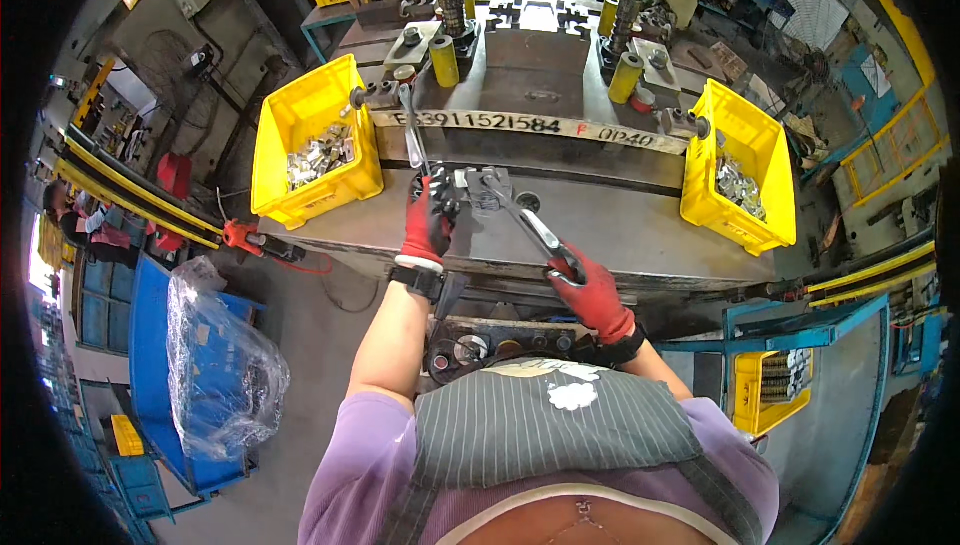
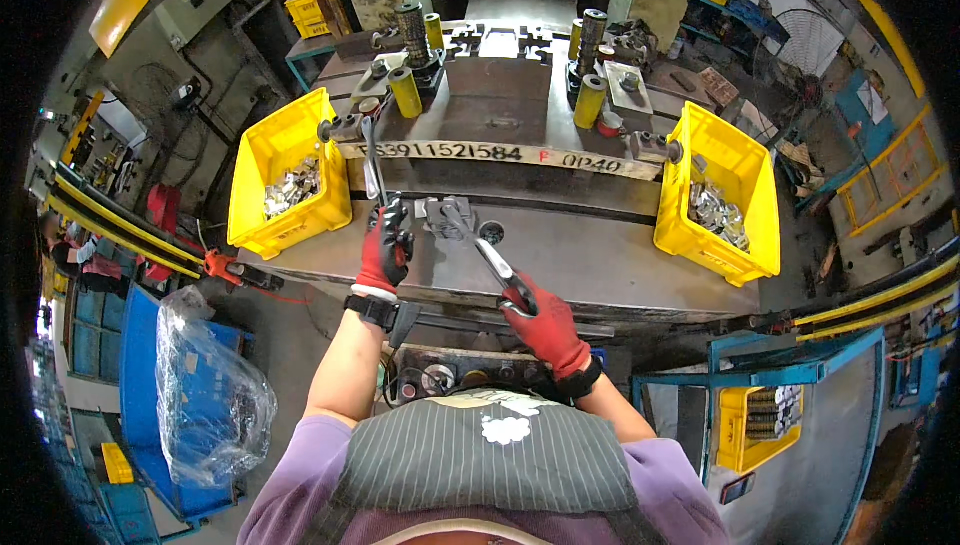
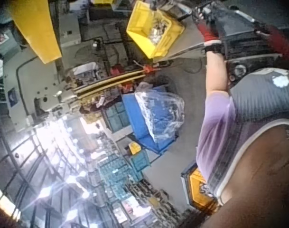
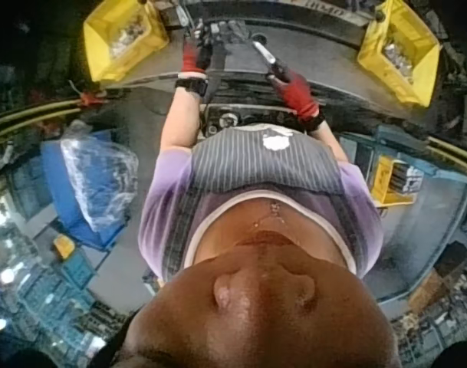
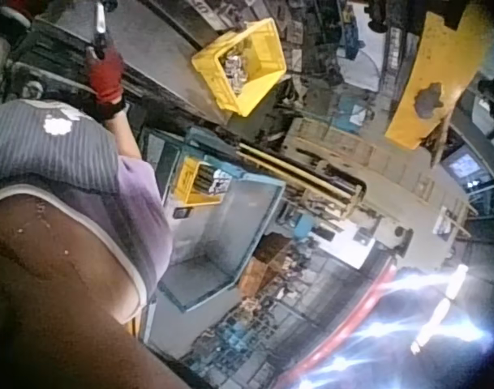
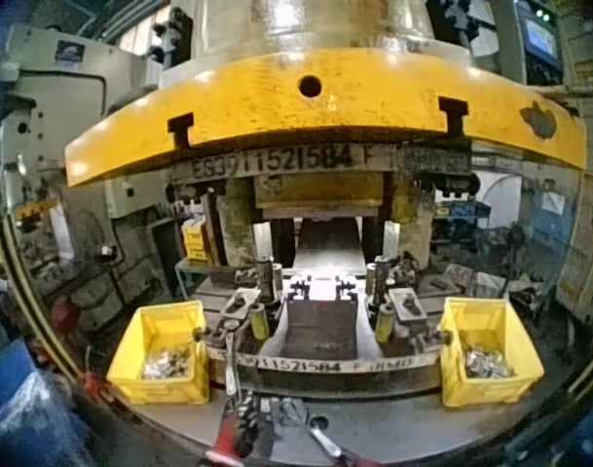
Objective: The person operates a hydraulic press machine in a factory setting. They use a pair of long metal tongs to pick up small metal parts from a yellow bin on the left, place them into the press mold, and then transfer the processed parts to a yellow bin on the right. The operator repeatedly cycles the machine using foot pedals while maintaining a steady rhythm of part handling.
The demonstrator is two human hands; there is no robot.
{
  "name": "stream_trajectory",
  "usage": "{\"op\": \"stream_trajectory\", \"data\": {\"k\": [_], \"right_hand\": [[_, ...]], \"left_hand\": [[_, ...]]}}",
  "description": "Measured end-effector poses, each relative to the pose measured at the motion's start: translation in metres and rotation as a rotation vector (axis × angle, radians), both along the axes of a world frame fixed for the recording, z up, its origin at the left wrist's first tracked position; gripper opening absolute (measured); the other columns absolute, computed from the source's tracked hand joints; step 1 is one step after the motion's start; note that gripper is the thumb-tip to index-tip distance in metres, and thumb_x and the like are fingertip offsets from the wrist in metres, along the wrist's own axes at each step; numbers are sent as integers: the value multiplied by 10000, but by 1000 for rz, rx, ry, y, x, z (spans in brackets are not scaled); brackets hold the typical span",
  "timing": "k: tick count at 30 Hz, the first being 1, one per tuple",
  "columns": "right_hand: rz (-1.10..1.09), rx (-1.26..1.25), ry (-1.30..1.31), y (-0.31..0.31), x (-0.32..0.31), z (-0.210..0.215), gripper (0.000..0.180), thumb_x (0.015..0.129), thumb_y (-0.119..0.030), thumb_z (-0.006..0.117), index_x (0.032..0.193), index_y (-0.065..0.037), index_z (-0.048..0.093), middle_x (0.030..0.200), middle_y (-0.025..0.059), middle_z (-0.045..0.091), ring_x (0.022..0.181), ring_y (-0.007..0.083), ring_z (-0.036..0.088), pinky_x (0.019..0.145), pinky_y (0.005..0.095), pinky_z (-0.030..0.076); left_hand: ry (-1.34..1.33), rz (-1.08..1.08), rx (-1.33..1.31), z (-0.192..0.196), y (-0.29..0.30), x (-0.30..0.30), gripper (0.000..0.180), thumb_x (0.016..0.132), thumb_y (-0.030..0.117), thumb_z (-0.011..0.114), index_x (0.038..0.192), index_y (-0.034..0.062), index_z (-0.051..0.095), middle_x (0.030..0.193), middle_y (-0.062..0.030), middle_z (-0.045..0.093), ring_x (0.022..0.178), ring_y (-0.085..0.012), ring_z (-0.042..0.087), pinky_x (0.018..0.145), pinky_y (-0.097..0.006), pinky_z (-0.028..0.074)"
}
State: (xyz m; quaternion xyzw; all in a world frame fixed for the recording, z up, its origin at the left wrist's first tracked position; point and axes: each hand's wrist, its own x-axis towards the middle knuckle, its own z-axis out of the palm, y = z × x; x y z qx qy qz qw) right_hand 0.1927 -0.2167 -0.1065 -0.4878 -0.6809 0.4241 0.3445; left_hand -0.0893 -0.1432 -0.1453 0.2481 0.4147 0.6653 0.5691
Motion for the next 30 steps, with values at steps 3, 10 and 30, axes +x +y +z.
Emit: {"op": "stream_trajectory", "data": {"k": [3, 10, 30], "right_hand": [[69, -260, 305, 8, 12, -8, 408, 776, -107, 587, 1163, -28, 486, 958, 23, 610, 865, 112, 547, 736, 254, 426], [1, -243, 486, 11, 11, -5, 396, 776, -33, 575, 1160, -22, 482, 960, 4, 587, 837, 53, 507, 709, 185, 402], [-190, 340, -508, 236, -10, 159, 427, 747, -364, 563, 1049, -63, 552, 937, 186, 605, 893, 334, 570, 774, 401, 440]], "left_hand": [[-324, -126, 64, 44, -16, 4, 241, 905, 318, 442, 972, 101, 521, 690, 68, 464, 487, -36, 388, 457, -175, 329], [-1239, -490, 176, 67, -36, -18, 169, 894, 232, 451, 932, 75, 501, 617, 34, 399, 461, -38, 391, 432, -174, 365], [205, 14, -167, 41, -162, -43, 276, 871, 215, 512, 1113, 83, 514, 535, 86, 335, 412, -22, 319, 365, -195, 307]]}}
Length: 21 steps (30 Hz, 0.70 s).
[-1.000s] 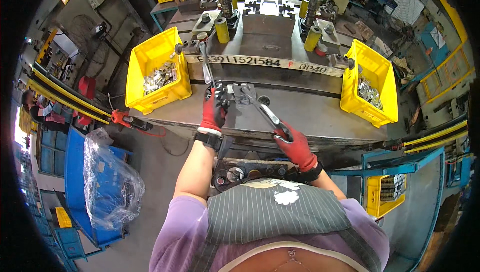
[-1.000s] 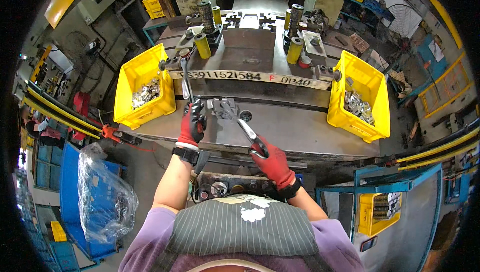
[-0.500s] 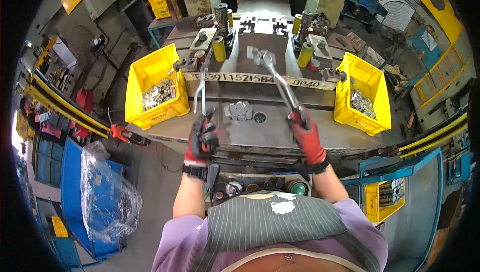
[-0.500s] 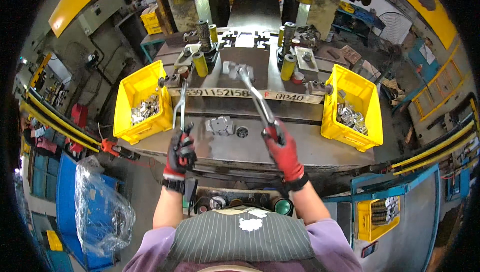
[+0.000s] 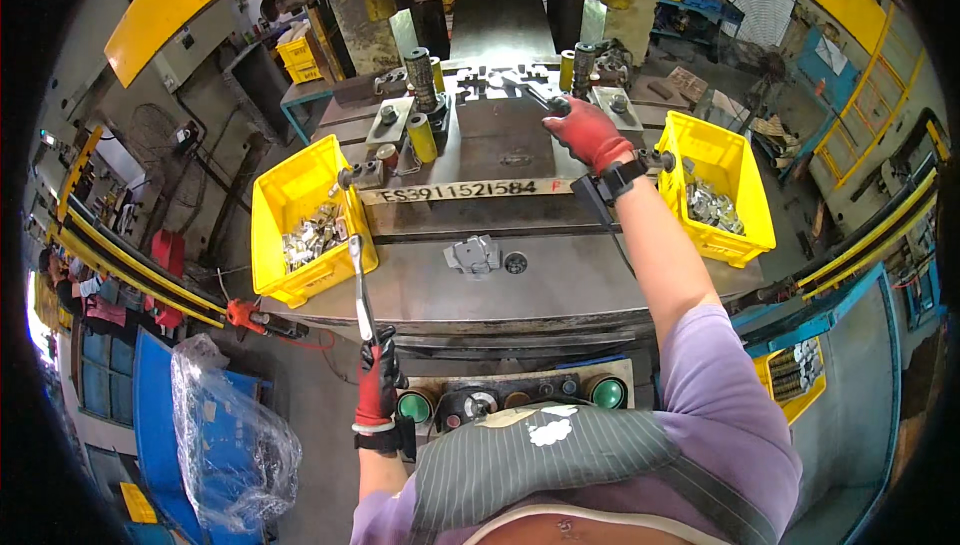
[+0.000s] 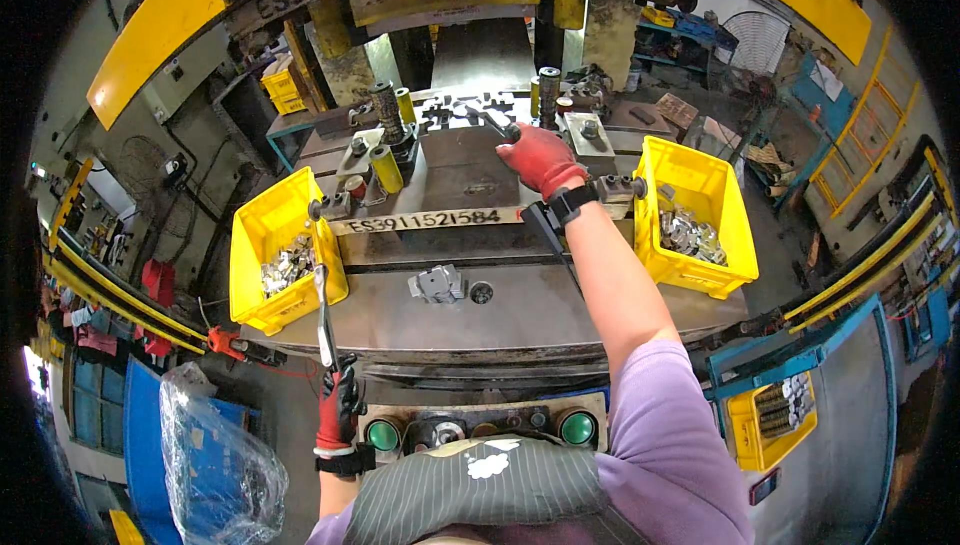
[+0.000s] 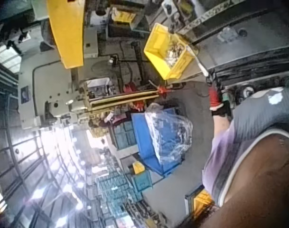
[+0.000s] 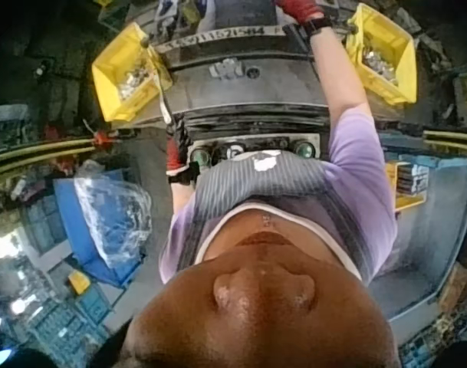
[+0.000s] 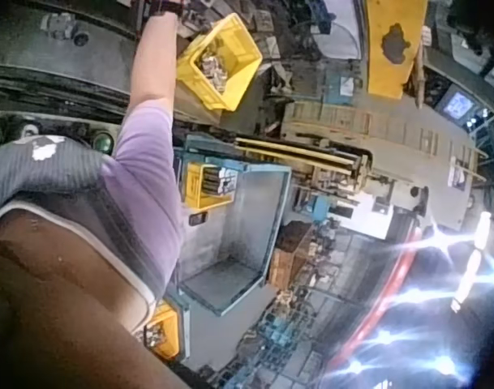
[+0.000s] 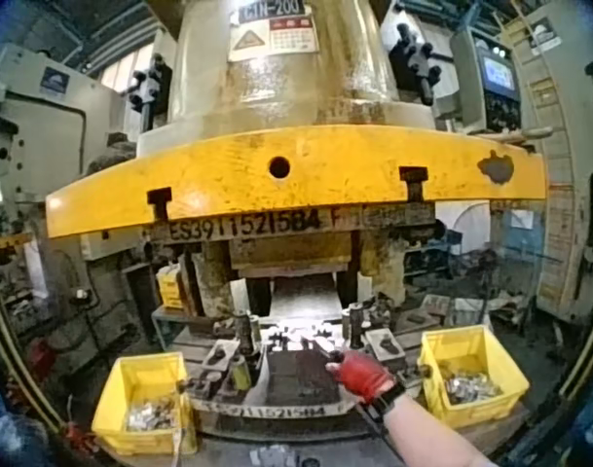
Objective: The person operates a hydraulic press machine in a factory setting. They use a pair of long metal tongs to pick up small metal parts from a yellow bin on the left, place them into the press mold, and then transfer the processed parts to a yellow bin on the right. The operator repeatedly cycles the machine using foot pedals while maintaining a steady rhythm of part handling.
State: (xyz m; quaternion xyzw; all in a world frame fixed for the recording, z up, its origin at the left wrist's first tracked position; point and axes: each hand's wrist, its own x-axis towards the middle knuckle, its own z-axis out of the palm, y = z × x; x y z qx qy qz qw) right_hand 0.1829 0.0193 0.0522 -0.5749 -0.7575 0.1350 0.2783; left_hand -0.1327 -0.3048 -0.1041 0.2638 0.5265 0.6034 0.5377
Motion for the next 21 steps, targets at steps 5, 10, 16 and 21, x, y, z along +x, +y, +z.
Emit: {"op": "stream_trajectory", "data": {"k": [5, 10, 16, 21], "right_hand": [[18, -45, -54, -7, -16, -6, 503, 737, -374, 573, 1104, -34, 521, 977, 193, 596, 923, 332, 561, 778, 382, 445], [459, -82, 415, 51, 14, -82, 305, 814, -331, 548, 963, -65, 558, 725, 66, 584, 655, 147, 566, 571, 266, 449], [168, -714, 1437, 40, -44, -69, 196, 867, -331, 496, 806, -149, 537, 617, -27, 530, 507, 71, 509, 404, 195, 381], [299, -668, 1607, 20, -28, -80, 195, 864, -330, 500, 877, -144, 557, 691, -22, 544, 571, 78, 512, 457, 187, 397]], "left_hand": [[-4, 35, 14, 0, -6, 5, 308, 893, 229, 469, 1153, 64, 467, 543, 84, 335, 421, -17, 315, 354, -192, 303], [35, 50, 109, 15, 3, 20, 255, 873, 129, 500, 1118, 60, 487, 585, 74, 368, 436, -17, 323, 373, -192, 319], [35, 90, 130, 20, -1, 13, 297, 871, 136, 504, 1155, 59, 465, 608, 67, 403, 444, -16, 332, 375, -176, 292], [4, 232, 156, -16, -18, -33, 262, 891, 175, 474, 1124, 54, 468, 734, 24, 505, 540, -42, 426, 432, -185, 352]]}}
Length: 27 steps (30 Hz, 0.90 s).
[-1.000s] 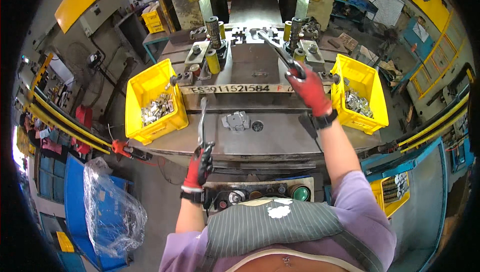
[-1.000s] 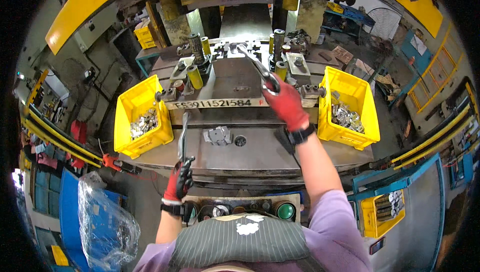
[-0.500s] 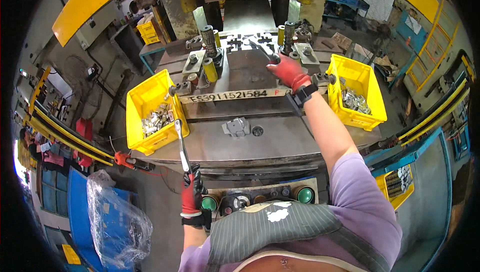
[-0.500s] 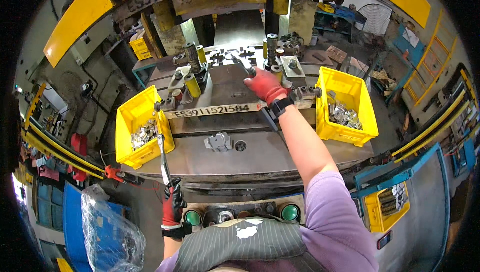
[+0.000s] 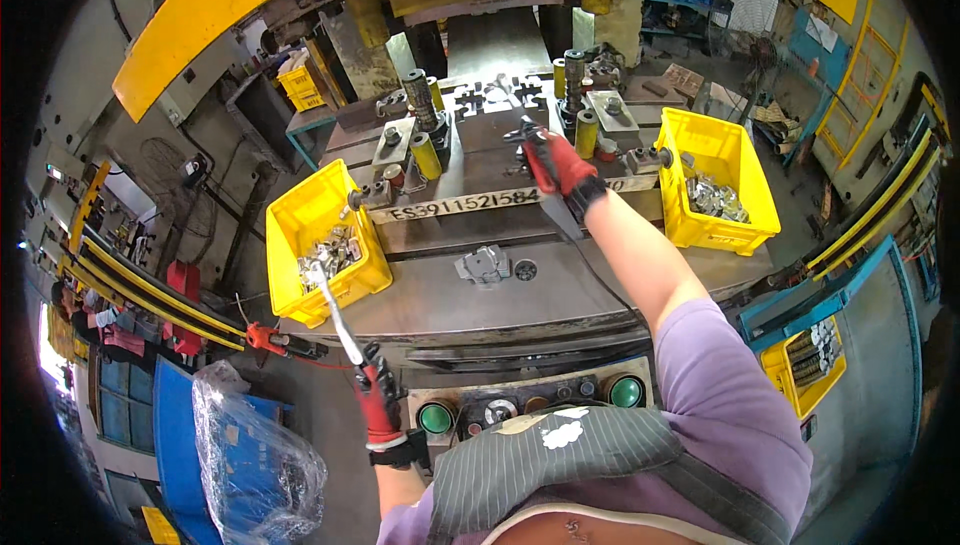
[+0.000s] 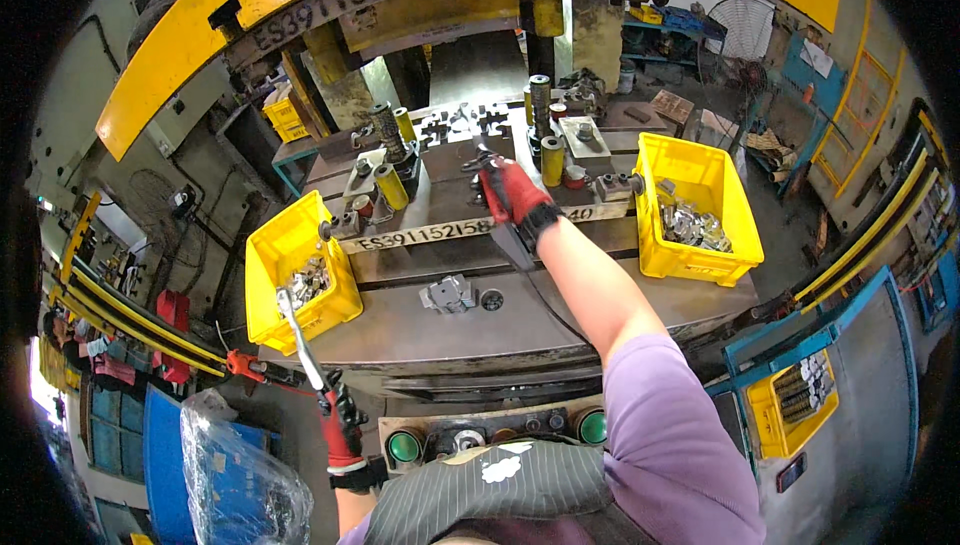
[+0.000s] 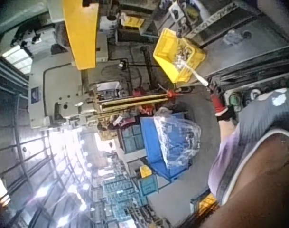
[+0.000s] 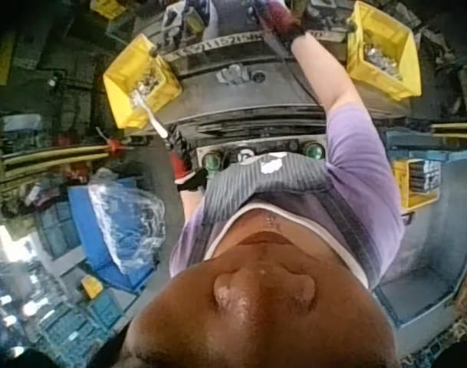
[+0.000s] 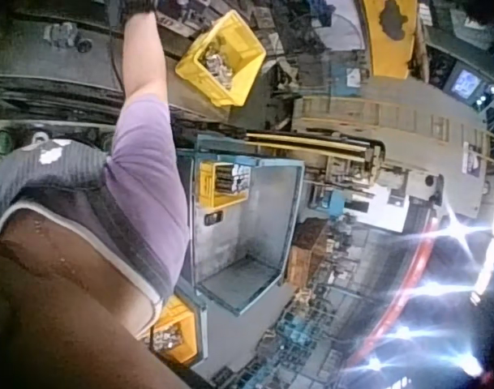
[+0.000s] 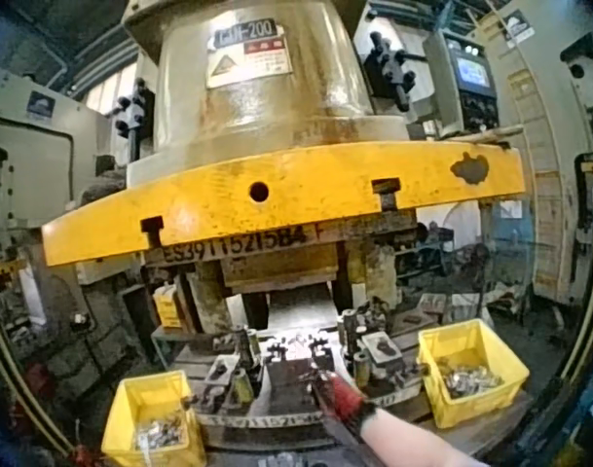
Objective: The person operates a hydraulic press machine in a factory setting. They use a pair of long metal tongs to pick up small metal parts from a yellow bin on the left, place them into the press mold, and then transfer the processed parts to a yellow bin on the right. The operator repeatedly cycles the machine using foot pedals while maintaining a steady rhythm of part handling.
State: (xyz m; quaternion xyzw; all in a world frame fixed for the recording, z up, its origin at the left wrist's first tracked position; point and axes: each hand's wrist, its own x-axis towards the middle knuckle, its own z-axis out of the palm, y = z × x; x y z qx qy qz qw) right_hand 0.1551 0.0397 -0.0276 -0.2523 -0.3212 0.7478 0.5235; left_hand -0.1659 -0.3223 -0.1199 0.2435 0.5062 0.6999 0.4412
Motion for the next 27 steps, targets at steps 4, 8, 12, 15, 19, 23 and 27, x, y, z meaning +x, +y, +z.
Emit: {"op": "stream_trajectory", "data": {"k": [4, 8, 12, 15, 19, 23, 27], "right_hand": [[-156, 246, -221, -109, 42, -17, 291, 843, -224, 534, 1094, -83, 490, 775, -20, 540, 654, 53, 527, 522, 198, 426], [-142, 163, -1093, -249, 125, -61, 282, 780, -90, 578, 1048, -19, 524, 810, 52, 602, 643, 132, 541, 594, 284, 457], [-516, 5, -1207, -381, 177, -155, 305, 714, -231, 683, 908, -19, 581, 732, 103, 608, 658, 172, 572, 603, 334, 456], [-565, -291, -1209, -419, 182, -160, 408, 686, -240, 710, 978, 0, 556, 819, 116, 614, 754, 177, 577, 697, 333, 453], [-212, -566, -1142, -422, 221, -272, 478, 663, -213, 720, 1036, 7, 519, 887, 113, 611, 808, 195, 574, 733, 338, 448], [-125, -666, -1106, -397, 207, -296, 542, 646, -180, 718, 1095, -5, 470, 925, 106, 602, 826, 215, 575, 719, 348, 455], [-214, -300, -1057, -389, 223, -368, 523, 654, -155, 700, 1102, -32, 461, 940, 91, 601, 835, 234, 579, 705, 365, 465]], "left_hand": [[384, 249, -71, -57, -39, -68, 263, 869, 180, 513, 1100, 61, 471, 867, -21, 573, 633, -89, 507, 491, -219, 413], [317, 362, -358, -60, -81, -54, 343, 792, 197, 620, 1074, 57, 484, 888, -27, 582, 651, -112, 524, 507, -257, 430], [66, 282, -467, -132, -122, -45, 278, 749, 185, 649, 976, 76, 530, 774, -19, 558, 574, -121, 489, 470, -274, 415], [-2, -79, -604, -163, -116, -45, 163, 743, 180, 649, 855, 97, 564, 698, -15, 533, 513, -119, 453, 448, -274, 398], [232, -313, -797, -188, -97, -50, 167, 742, 211, 656, 766, 65, 579, 593, -19, 515, 478, -131, 470, 441, -275, 414], [474, -380, -786, -209, -98, -70, 292, 645, 197, 720, 790, 2, 559, 624, -84, 565, 520, -183, 552, 443, -328, 475], [336, -277, -818, -184, -84, -49, 463, 584, 120, 753, 919, -7, 460, 717, -117, 547, 549, -214, 557, 443, -359, 506]]}}
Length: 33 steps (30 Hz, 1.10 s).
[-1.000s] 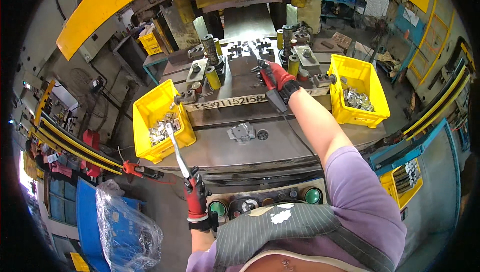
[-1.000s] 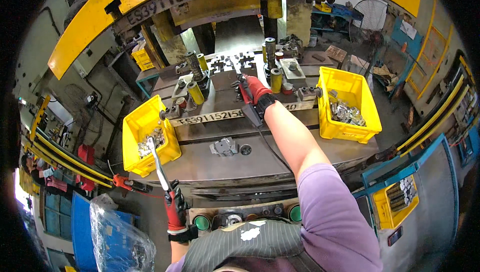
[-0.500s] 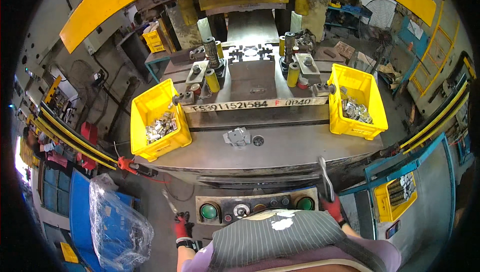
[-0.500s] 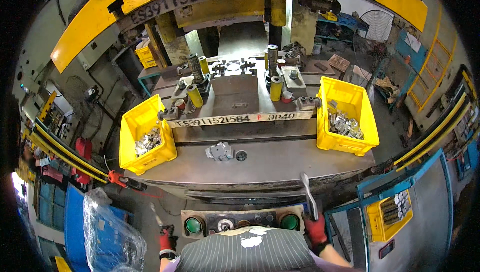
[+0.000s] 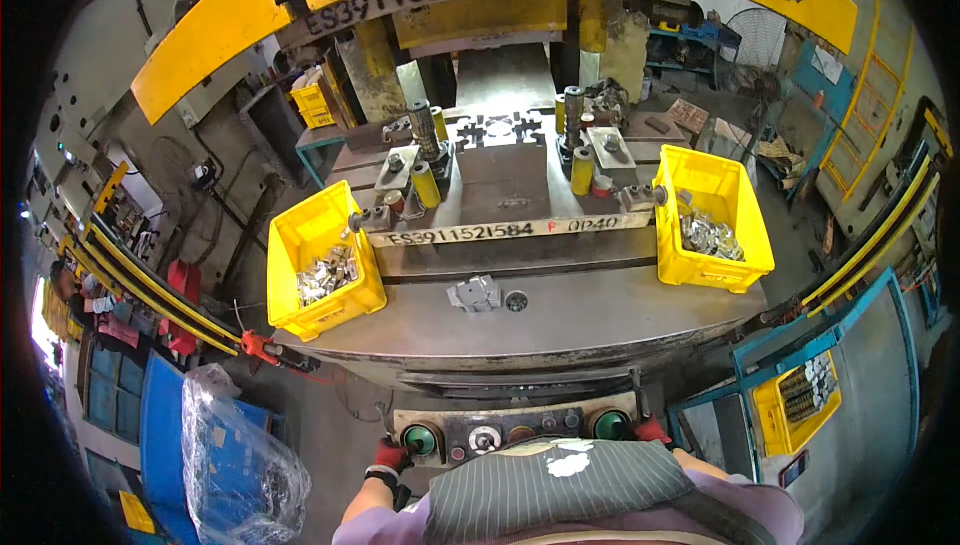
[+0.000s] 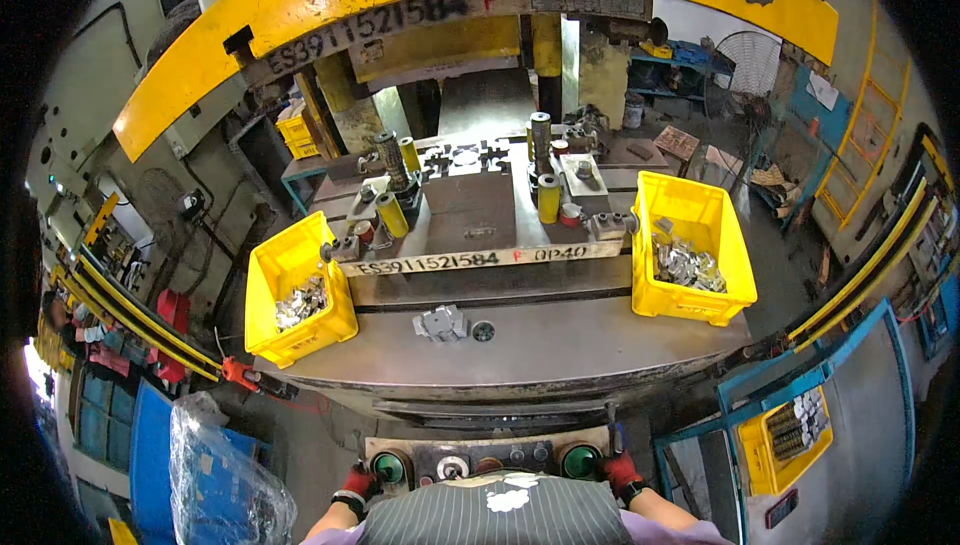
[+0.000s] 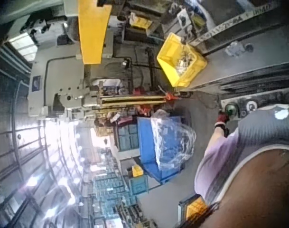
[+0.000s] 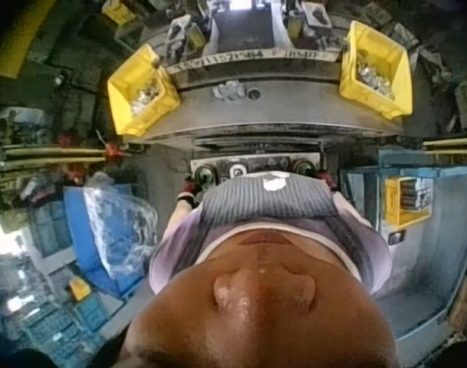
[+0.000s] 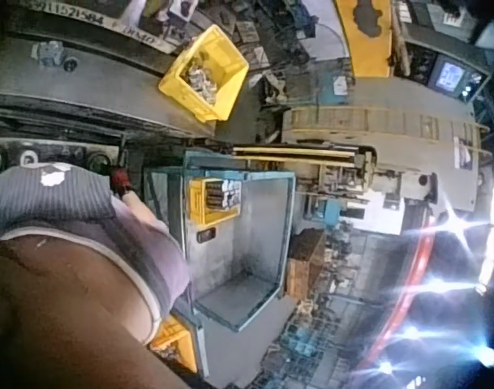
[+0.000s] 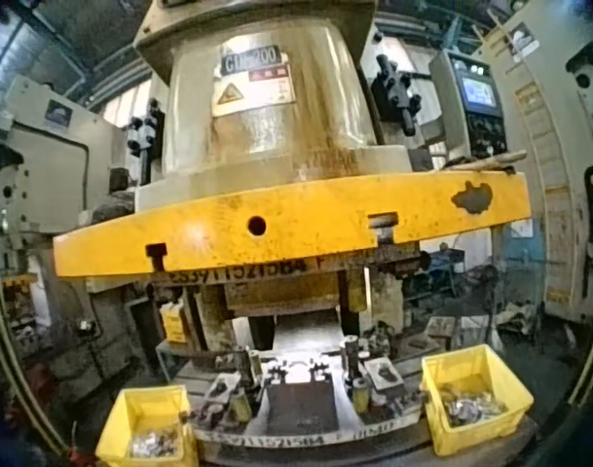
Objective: The person operates a hydraulic press machine in a factory setting. They use a pair of long metal tongs to pick up small metal parts from a yellow bin on the left, place them into the press mold, and then transfer the processed parts to a yellow bin on the right. The operator repeatedly cycles the machine using foot pedals while maintaining a steady rhythm of part handling.
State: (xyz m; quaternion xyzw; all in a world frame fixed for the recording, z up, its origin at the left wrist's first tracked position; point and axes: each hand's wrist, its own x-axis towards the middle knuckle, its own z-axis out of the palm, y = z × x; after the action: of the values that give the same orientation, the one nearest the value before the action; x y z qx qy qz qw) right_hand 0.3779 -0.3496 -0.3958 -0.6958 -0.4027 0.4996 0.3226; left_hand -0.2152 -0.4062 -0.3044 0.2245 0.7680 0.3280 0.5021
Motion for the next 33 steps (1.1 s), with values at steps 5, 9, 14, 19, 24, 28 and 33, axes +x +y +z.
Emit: {"op": "stream_trajectory", "data": {"k": [5, 9, 14, 19, 24, 28, 33], "right_hand": [[139, 113, -38, -17, 21, -1, 437, 685, -148, 659, 1078, -44, 500, 957, 87, 607, 863, 249, 578, 737, 357, 457], [217, 179, -88, -5, 18, 9, 383, 708, -145, 626, 1066, -47, 532, 976, 88, 612, 890, 258, 575, 774, 344, 445], [213, 168, 6, 12, 9, 4, 323, 712, -122, 610, 1021, -37, 572, 971, 85, 619, 885, 236, 579, 778, 331, 441], [207, 106, 9, 19, 2, 16, 291, 715, -115, 616, 995, -52, 571, 902, 86, 608, 823, 226, 572, 715, 337, 436], [109, -24, 38, 2, 6, 34, 261, 717, -108, 621, 969, -67, 570, 834, 88, 597, 760, 215, 566, 652, 343, 430], [-141, -334, 160, -10, -5, 98, 238, 719, -103, 625, 948, -79, 569, 779, 89, 588, 710, 207, 561, 602, 348, 426], [-232, 135, -93, -26, -3, 140, 273, 729, -115, 635, 983, -71, 544, 723, 87, 584, 652, 195, 561, 552, 352, 426]], "left_hand": [[-43, 83, -30, -17, -3, -3, 589, 581, 74, 762, 988, 7, 341, 757, -85, 477, 606, -227, 543, 445, -378, 506], [-39, 107, 30, -17, -3, 4, 595, 559, 75, 787, 959, 3, 352, 799, -112, 497, 602, -233, 549, 442, -376, 504], [-71, 66, 41, -15, -3, -1, 450, 557, 71, 787, 845, -25, 455, 683, -110, 540, 575, -224, 559, 422, -373, 493], [157, -6, 80, -28, -12, -3, 371, 597, 142, 761, 798, -22, 496, 611, -84, 543, 567, -194, 551, 466, -367, 488], [-51, 20, 10, -15, -9, 2, 283, 678, 231, 678, 839, 38, 548, 674, -93, 572, 645, -198, 559, 550, -371, 464], [322, -279, 52, -6, -25, 6, 249, 731, 268, 606, 902, 88, 582, 747, -119, 597, 733, -230, 575, 612, -375, 449], [-179, 563, 362, -17, -64, 1, 218, 811, 293, 550, 920, 106, 575, 795, -62, 593, 662, -177, 522, 569, -317, 421]]}}
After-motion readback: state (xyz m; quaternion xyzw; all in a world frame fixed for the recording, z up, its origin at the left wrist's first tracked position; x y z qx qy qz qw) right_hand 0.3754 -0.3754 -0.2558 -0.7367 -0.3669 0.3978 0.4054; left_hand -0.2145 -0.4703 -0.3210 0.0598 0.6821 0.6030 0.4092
